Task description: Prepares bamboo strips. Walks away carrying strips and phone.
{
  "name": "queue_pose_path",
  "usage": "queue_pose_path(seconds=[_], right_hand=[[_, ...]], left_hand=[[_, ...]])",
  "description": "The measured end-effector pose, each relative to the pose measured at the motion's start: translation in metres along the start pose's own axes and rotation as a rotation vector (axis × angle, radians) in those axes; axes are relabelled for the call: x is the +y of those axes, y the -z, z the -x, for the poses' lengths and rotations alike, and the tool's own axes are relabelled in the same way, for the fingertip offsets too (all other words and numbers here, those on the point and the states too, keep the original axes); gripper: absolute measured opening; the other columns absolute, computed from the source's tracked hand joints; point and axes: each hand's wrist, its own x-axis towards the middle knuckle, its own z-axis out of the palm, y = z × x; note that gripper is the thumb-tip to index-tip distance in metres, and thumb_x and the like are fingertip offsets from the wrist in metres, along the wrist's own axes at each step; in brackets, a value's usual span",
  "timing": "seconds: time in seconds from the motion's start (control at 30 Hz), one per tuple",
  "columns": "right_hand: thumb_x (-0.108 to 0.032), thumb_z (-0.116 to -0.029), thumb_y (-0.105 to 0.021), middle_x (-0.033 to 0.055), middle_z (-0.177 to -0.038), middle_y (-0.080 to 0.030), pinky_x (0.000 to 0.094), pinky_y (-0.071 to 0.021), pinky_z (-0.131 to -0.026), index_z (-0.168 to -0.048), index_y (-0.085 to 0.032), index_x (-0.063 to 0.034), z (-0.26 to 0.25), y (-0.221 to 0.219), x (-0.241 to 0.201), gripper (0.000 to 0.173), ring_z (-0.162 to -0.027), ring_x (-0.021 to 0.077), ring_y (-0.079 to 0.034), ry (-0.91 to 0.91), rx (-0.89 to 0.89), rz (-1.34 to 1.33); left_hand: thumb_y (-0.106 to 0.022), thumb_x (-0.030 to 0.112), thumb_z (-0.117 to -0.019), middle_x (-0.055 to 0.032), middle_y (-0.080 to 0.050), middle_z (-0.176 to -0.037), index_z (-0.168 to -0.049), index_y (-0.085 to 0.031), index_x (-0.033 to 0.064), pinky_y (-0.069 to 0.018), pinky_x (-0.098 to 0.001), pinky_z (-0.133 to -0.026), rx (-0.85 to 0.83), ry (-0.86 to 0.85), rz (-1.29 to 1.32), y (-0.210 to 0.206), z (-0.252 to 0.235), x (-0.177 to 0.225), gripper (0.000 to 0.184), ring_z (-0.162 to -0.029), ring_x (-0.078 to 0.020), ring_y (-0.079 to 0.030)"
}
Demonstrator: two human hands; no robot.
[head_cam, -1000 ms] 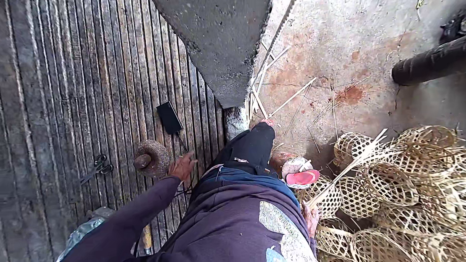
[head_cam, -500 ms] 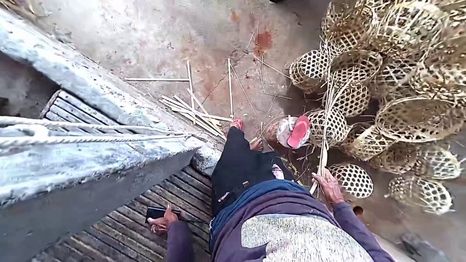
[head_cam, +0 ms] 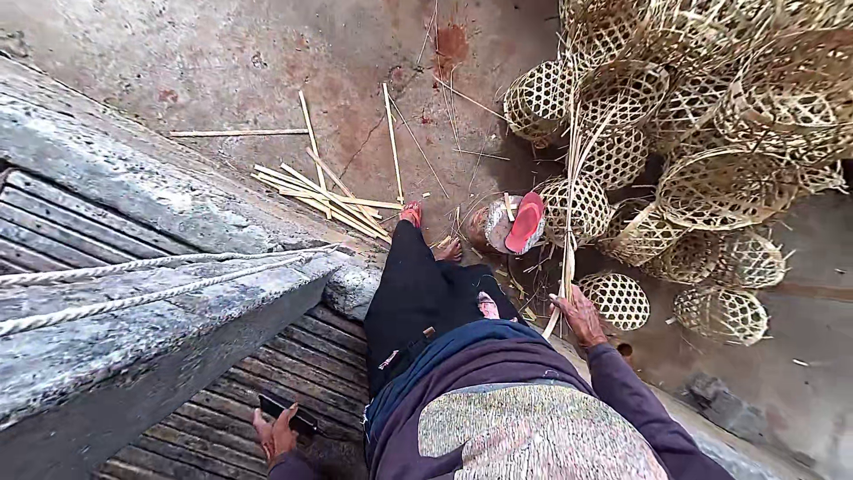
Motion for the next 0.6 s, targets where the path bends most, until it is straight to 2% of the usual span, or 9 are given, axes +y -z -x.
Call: queue_pose_path(seconds=[0.07,0.13,0.17,0.23,0.3,0.37,0.4,0.5,0.6], right_hand=[[-0.025,-0.1017,-0.056,0.0204,-0.113,-0.068,0.0414,-0.0509,-0.09,-0.145,-0.047,0.0019,-0.002,-0.001,0.0,0.052,-0.095,0.0231,-0.067,-0.004,-0.011,-0.059],[-0.024,-0.1021,-0.054,0.0159,-0.107,-0.068,0.0362,-0.0523,-0.084,-0.144,-0.048,0.0014,-0.007,-0.002,-0.001,0.05,-0.085,0.0167,-0.066,0.005,-0.018,-0.107],[-0.024,-0.1025,-0.054,0.0154,-0.106,-0.067,0.0352,-0.0523,-0.082,-0.144,-0.048,0.0011,-0.01,-0.003,-0.001,0.049,-0.084,0.0156,-0.065,0.007,-0.023,-0.118],[-0.023,-0.1032,-0.054,0.0187,-0.111,-0.067,0.0369,-0.0516,-0.085,-0.145,-0.048,0.0019,-0.012,-0.003,0.001,0.049,-0.088,0.0183,-0.065,0.005,-0.04,-0.114],[-0.022,-0.1026,-0.054,0.0187,-0.111,-0.067,0.0372,-0.0519,-0.086,-0.145,-0.047,0.0014,-0.012,-0.003,0.006,0.049,-0.088,0.0185,-0.066,0.01,-0.04,-0.104],[-0.023,-0.1021,-0.056,0.0193,-0.109,-0.067,0.0387,-0.0519,-0.086,-0.144,-0.048,0.0032,-0.009,-0.003,0.012,0.05,-0.088,0.0196,-0.066,0.032,-0.033,-0.099],[-0.023,-0.1014,-0.057,0.0208,-0.11,-0.067,0.0408,-0.0519,-0.087,-0.144,-0.047,0.0043,-0.008,-0.004,0.015,0.051,-0.089,0.0218,-0.066,0.04,-0.033,-0.107],[-0.024,-0.0999,-0.059,0.0258,-0.115,-0.067,0.0474,-0.0496,-0.094,-0.145,-0.048,0.0056,-0.003,0.002,0.011,0.055,-0.1,0.0301,-0.066,0.029,-0.037,-0.111],[-0.024,-0.1016,-0.059,0.0277,-0.121,-0.066,0.0493,-0.0483,-0.098,-0.149,-0.044,0.0038,-0.009,0.015,-0.003,0.057,-0.108,0.0343,-0.066,0.001,-0.068,-0.097]], left_hand=[[-0.061,0.011,-0.0883,-0.0279,-0.038,-0.155,-0.164,-0.018,0.0173,-0.0458,-0.0644,-0.09,-0.129,0.032,0.029,0.01,0.011,-0.004,0.088,-0.128,-0.0439,-0.048],[-0.053,0.013,-0.0867,-0.0176,-0.058,-0.134,-0.162,-0.022,0.0179,-0.0516,-0.0392,-0.071,-0.286,0.037,0.057,0.012,0.026,0.005,0.082,-0.098,-0.0222,-0.063],[-0.052,0.014,-0.082,-0.0124,-0.065,-0.125,-0.16,-0.024,0.0145,-0.055,-0.0302,-0.067,-0.395,0.022,0.125,0.012,0.033,0.011,0.083,-0.09,-0.0153,-0.068],[-0.061,0.021,-0.0698,-0.0113,-0.07,-0.117,-0.154,-0.028,0.0069,-0.0614,-0.0318,-0.074,-0.648,0.034,0.309,0.009,0.053,0.035,0.091,-0.092,-0.0184,-0.073],[-0.08,0.03,-0.0636,-0.0126,-0.072,-0.117,-0.146,-0.041,0.0056,-0.0616,-0.0356,-0.082,-0.883,0.042,0.436,0.002,0.081,0.07,0.094,-0.098,-0.0229,-0.074],[-0.087,0.028,-0.0626,-0.0112,-0.075,-0.114,-0.132,-0.063,0.0118,-0.0615,-0.0342,-0.084,-1.073,0.036,0.577,-0.005,0.114,0.11,0.075,-0.099,-0.0214,-0.074],[-0.086,0.027,-0.0662,-0.0092,-0.075,-0.115,-0.13,-0.068,0.0156,-0.061,-0.0324,-0.087,-1.184,0.007,0.627,-0.009,0.125,0.126,0.067,-0.101,-0.0191,-0.074],[-0.082,0.031,-0.0747,-0.0173,-0.064,-0.134,-0.146,-0.055,0.0175,-0.0551,-0.0377,-0.096,-1.498,-0.079,0.597,-0.027,0.122,0.163,0.077,-0.114,-0.0266,-0.067],[-0.08,0.037,-0.0793,-0.018,-0.061,-0.139,-0.15,-0.049,0.0199,-0.0569,-0.035,-0.088,-1.629,-0.143,0.481,-0.048,0.129,0.206,0.079,-0.112,-0.0277,-0.066]])
